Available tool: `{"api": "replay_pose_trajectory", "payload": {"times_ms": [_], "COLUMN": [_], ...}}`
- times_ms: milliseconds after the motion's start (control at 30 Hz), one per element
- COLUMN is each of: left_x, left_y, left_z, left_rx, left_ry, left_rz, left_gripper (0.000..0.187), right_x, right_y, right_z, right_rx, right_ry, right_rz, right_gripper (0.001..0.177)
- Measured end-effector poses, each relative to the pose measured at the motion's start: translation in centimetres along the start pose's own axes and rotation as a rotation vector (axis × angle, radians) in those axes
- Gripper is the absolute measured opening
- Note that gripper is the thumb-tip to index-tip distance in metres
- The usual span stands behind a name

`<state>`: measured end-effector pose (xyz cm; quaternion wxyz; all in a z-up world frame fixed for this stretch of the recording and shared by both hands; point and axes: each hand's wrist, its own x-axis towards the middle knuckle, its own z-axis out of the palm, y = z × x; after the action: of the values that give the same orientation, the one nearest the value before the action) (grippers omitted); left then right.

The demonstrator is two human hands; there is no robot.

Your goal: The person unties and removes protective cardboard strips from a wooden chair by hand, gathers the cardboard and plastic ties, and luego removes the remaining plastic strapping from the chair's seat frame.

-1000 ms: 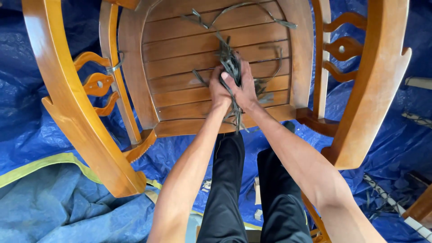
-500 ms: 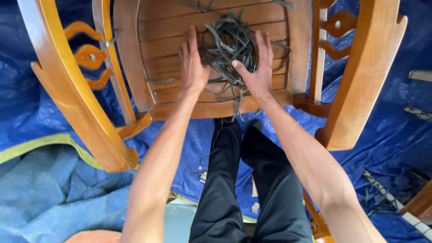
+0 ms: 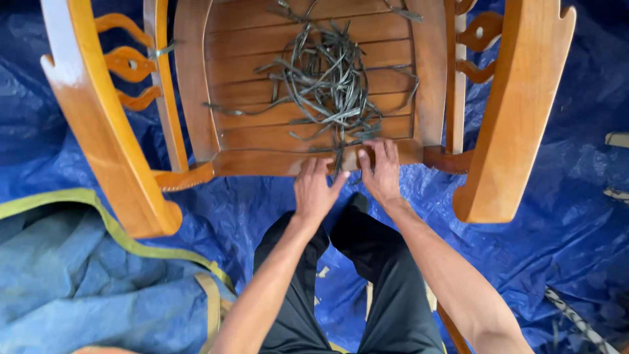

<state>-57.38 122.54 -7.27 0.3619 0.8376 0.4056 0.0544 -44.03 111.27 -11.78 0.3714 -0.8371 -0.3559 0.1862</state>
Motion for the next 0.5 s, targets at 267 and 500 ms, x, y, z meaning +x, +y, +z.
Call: {"api": "replay_pose_trajectory", "payload": {"times_ms": [267,500], "left_x": [3.5,4.2], "left_y": [-4.5,-7.3], "left_z": [5.6,7.4], "left_rx": [-0.13,-0.68], "left_ry": [0.236,0.278], "left_rz": [0.088,0.005], "left_gripper": [0.018,0.02], "right_x": [-0.4,-2.3], "right_y": [3.3,4.2], "right_z": [3.1,2.2], "right_rx": [-0.051,-0.098], "right_ry": [0.117,0.079], "right_rz": [-0.135,-0.499], "right_gripper": [0.016,0.047]}}
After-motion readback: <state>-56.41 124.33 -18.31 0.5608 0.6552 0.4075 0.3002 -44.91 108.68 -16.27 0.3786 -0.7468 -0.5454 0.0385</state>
